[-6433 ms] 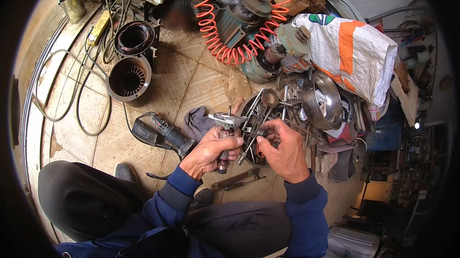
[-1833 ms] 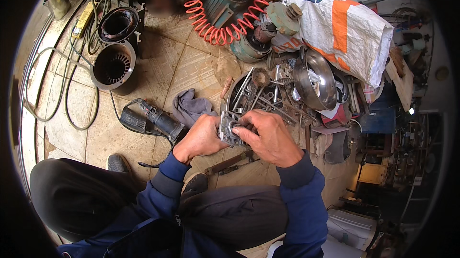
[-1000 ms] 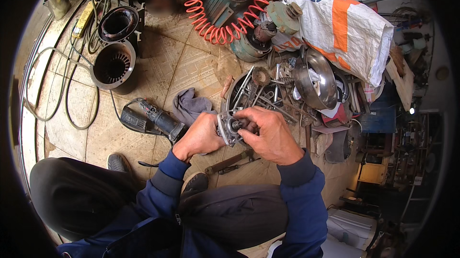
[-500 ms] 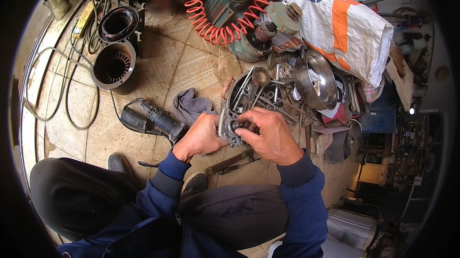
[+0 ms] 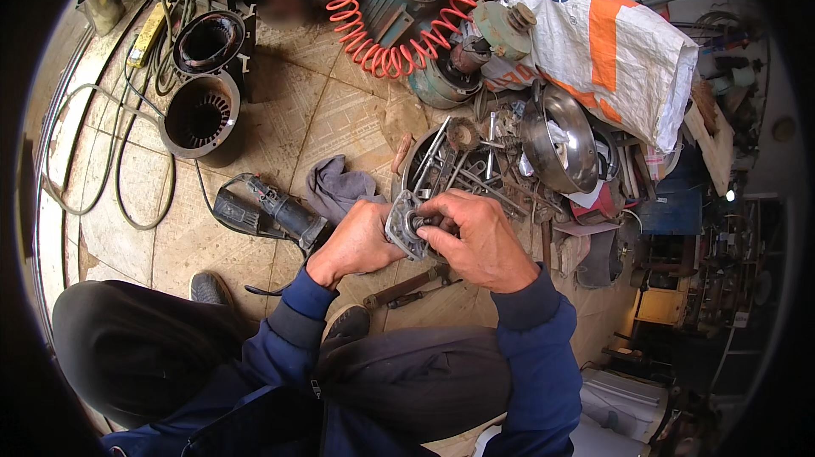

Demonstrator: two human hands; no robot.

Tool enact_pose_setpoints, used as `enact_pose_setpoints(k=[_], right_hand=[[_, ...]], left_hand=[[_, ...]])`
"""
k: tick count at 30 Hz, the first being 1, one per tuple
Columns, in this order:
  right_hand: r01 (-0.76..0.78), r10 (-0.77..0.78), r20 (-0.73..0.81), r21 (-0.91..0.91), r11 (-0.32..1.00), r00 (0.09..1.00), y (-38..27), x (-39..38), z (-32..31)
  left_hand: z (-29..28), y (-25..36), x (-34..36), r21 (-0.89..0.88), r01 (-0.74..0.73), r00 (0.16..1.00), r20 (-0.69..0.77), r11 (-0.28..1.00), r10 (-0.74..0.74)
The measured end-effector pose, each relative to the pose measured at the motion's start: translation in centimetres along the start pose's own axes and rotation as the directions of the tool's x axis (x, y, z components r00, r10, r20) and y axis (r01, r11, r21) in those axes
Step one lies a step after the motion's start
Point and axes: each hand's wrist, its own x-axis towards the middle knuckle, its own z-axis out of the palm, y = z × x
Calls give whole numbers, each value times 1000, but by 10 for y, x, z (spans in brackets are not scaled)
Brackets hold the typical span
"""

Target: The person is sitting on the floor in a workshop, disassembling and inspecting a mechanical part. They use a screwdriver to remove screws and separate components, then examine the internal parts.

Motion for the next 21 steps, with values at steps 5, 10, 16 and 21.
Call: enact_pose_setpoints(k=[5, 10, 16, 21], right_hand=[[-9, 9, 1, -3, 1000, 1000, -1, 0, -2], [-40, 40, 18, 1, 999, 999, 0, 1, -2], [33, -29, -56, 73, 997, 998, -3, 0, 2], [37, -36, -46, 13, 999, 998, 1, 1, 2]], left_hand=[[-2, 5, -1, -17, 5, 1000, -5, 1000, -5], [-3, 6, -1, -14, 3, 1000, -10, 1000, -3], [-2, 4, 0, -42, 0, 1000, -2, 999, 0], [-3, 5, 0, -22, 9, 1000, -3, 1000, -9]])
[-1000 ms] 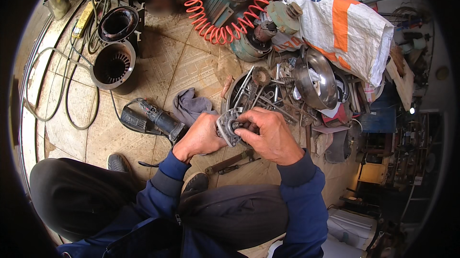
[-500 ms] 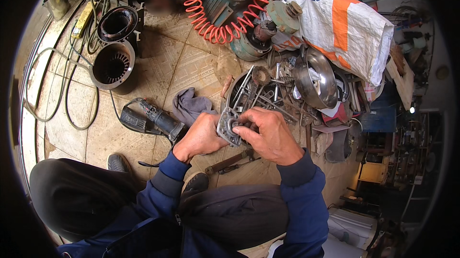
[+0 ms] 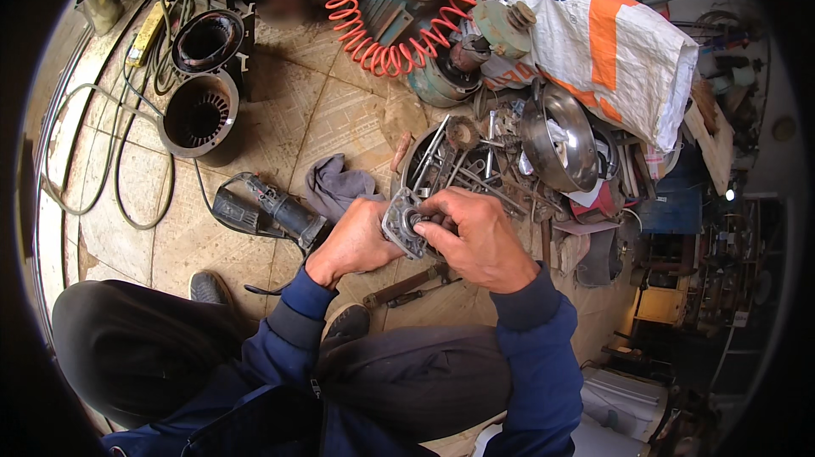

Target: The person is sitting on the floor in a workshop, disassembling and inspecting a mechanical part. They use a screwdriver to remove screws and separate components, then examine the internal parts.

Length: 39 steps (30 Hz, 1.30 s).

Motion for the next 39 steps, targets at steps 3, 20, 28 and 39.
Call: enact_pose_setpoints(k=[3, 20, 28, 39], right_hand=[[-21, 21, 9, -55, 998, 1000, 0, 1, 1], [46, -46, -5, -39, 998, 999, -6, 0, -2], [55, -56, -1, -7, 998, 998, -4, 0, 0], [15, -15, 21, 11, 1000, 1000, -1, 0, 1]], left_hand=[[-1, 1, 0, 11, 12, 1000, -5, 1000, -12], [3, -2, 0, -21, 5, 1000, -18, 1000, -6], [1, -3, 1, 30, 17, 1000, 16, 999, -17], [4, -5, -1, -125, 72, 996, 62, 990, -64]])
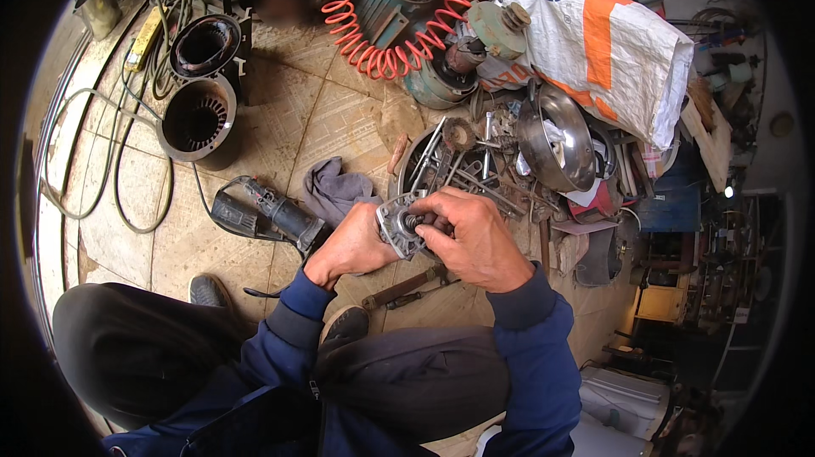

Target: The person is sitting on the floor in a workshop, disassembling and inspecting a mechanical part. They use a screwdriver to remove screws and separate components, then examine the internal parts.

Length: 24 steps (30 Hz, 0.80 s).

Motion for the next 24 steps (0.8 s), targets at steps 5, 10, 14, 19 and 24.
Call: enact_pose_setpoints(k=[5, 10, 14, 19, 24], right_hand=[[-44, 45, 22, -33, 998, 999, -1, 0, -1], [-54, 55, 16, -38, 998, 998, -1, 0, -2], [-37, 38, 13, -41, 998, 999, -1, 0, -2], [-51, 51, 13, -35, 998, 999, 0, 0, -2], [-49, 49, 3, -21, 999, 999, -1, 0, -1]], left_hand=[[-1, 1, 0, 24, 0, 1000, 2, 1000, 0], [-2, 5, 0, 19, 27, 1000, 8, 999, -27], [-3, 8, 0, 28, 25, 1000, 12, 999, -25], [-1, 4, -1, 0, 14, 1000, 7, 1000, -14], [0, 3, -1, -11, 2, 1000, -10, 1000, -2]])
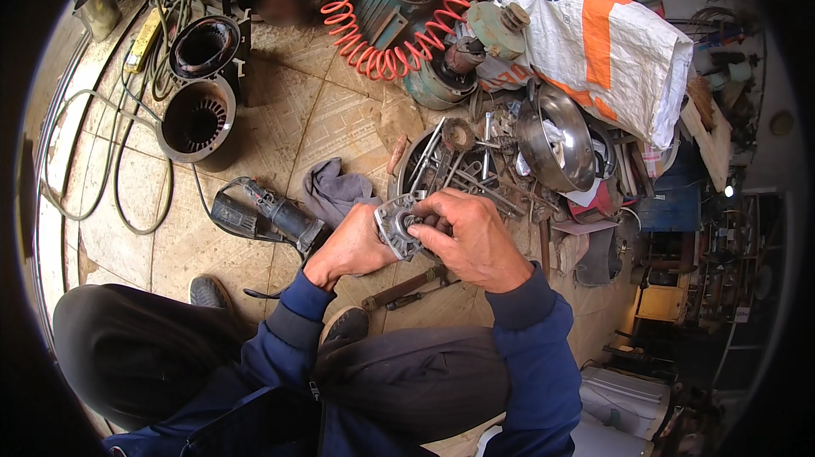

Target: The person is sitting on the floor in a workshop, disassembling and inspecting a mechanical part. They use a screwdriver to remove screws and separate components, then examine the internal parts.

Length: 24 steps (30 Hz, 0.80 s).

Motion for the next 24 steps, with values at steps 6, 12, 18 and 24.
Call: enact_pose_setpoints(k=[6, 12, 18, 24], right_hand=[[8, -7, -14, 43, 999, 1000, 0, 0, 1], [9, -8, -14, 46, 999, 1000, -1, 1, 2], [36, -35, -21, 36, 999, 999, 0, 1, 3], [21, -21, -14, 29, 999, 1000, 0, 1, 2]], left_hand=[[0, -1, 0, -21, -5, 1000, -3, 1000, 5], [1, -1, 0, -108, -7, 1000, 5, 994, 8], [-1, -1, 0, -76, 10, 999, 36, 997, -7], [-1, -1, 0, -74, -13, 1000, 7, 997, 14]])
